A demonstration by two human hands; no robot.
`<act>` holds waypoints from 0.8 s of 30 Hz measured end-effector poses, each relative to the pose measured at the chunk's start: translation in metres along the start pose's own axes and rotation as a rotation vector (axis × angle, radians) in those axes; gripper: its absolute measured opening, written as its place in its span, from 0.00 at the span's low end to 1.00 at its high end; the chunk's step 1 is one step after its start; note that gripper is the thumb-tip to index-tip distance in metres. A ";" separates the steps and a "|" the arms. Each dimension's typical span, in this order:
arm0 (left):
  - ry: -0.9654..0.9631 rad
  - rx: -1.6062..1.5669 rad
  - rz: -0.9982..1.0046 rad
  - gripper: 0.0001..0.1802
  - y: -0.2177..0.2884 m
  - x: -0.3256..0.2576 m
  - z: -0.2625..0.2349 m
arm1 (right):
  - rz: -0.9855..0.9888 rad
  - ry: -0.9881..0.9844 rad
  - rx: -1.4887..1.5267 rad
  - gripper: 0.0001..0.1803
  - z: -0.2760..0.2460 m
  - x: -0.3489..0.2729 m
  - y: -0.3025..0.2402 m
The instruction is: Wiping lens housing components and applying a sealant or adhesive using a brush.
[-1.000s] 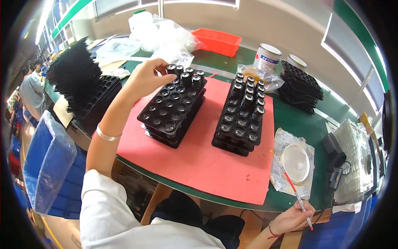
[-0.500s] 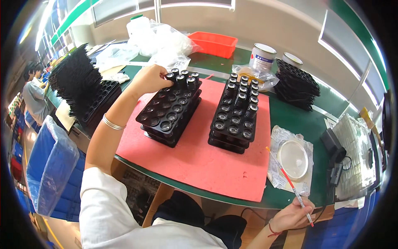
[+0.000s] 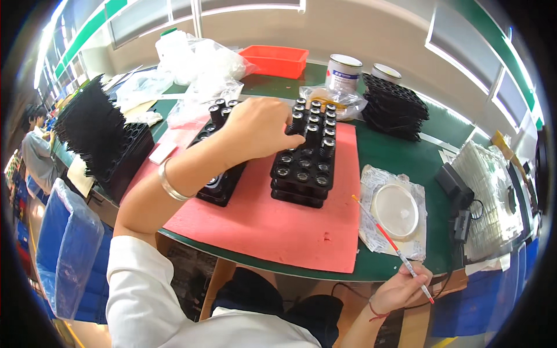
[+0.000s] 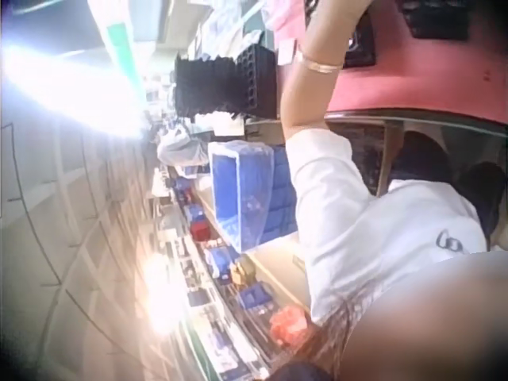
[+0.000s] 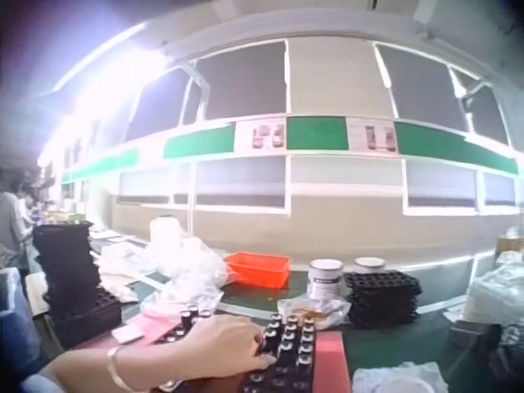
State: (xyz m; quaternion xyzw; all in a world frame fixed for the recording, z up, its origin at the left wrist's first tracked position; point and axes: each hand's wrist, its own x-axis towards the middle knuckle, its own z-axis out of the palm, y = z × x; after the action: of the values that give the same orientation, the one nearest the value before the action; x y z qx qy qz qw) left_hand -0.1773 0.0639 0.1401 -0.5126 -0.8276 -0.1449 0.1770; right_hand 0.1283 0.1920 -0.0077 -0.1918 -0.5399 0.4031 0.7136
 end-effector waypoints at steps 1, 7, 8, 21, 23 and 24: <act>-0.089 0.025 -0.032 0.21 0.009 0.007 0.002 | 0.014 0.017 0.034 0.19 0.002 0.000 -0.002; -0.043 -0.014 -0.095 0.18 0.012 0.016 0.027 | 0.076 -0.002 0.164 0.18 -0.010 0.002 -0.009; -0.023 -0.032 -0.070 0.17 0.012 0.016 0.028 | 0.063 0.019 0.136 0.18 -0.015 0.003 -0.010; 0.068 -0.372 0.427 0.19 0.070 -0.081 0.001 | -0.403 -0.095 -0.413 0.14 -0.054 0.036 -0.017; -0.018 -0.411 0.397 0.18 0.067 -0.089 0.022 | -0.424 -0.105 -0.453 0.14 -0.054 0.037 -0.018; -0.017 -0.418 0.398 0.18 0.064 -0.092 0.032 | -0.441 -0.116 -0.483 0.14 -0.053 0.038 -0.019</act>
State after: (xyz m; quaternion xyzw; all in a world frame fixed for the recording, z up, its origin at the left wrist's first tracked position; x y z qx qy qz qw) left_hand -0.0860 0.0314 0.0747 -0.6916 -0.6642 -0.2705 0.0855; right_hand 0.1881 0.2189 0.0105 -0.2105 -0.6881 0.1095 0.6857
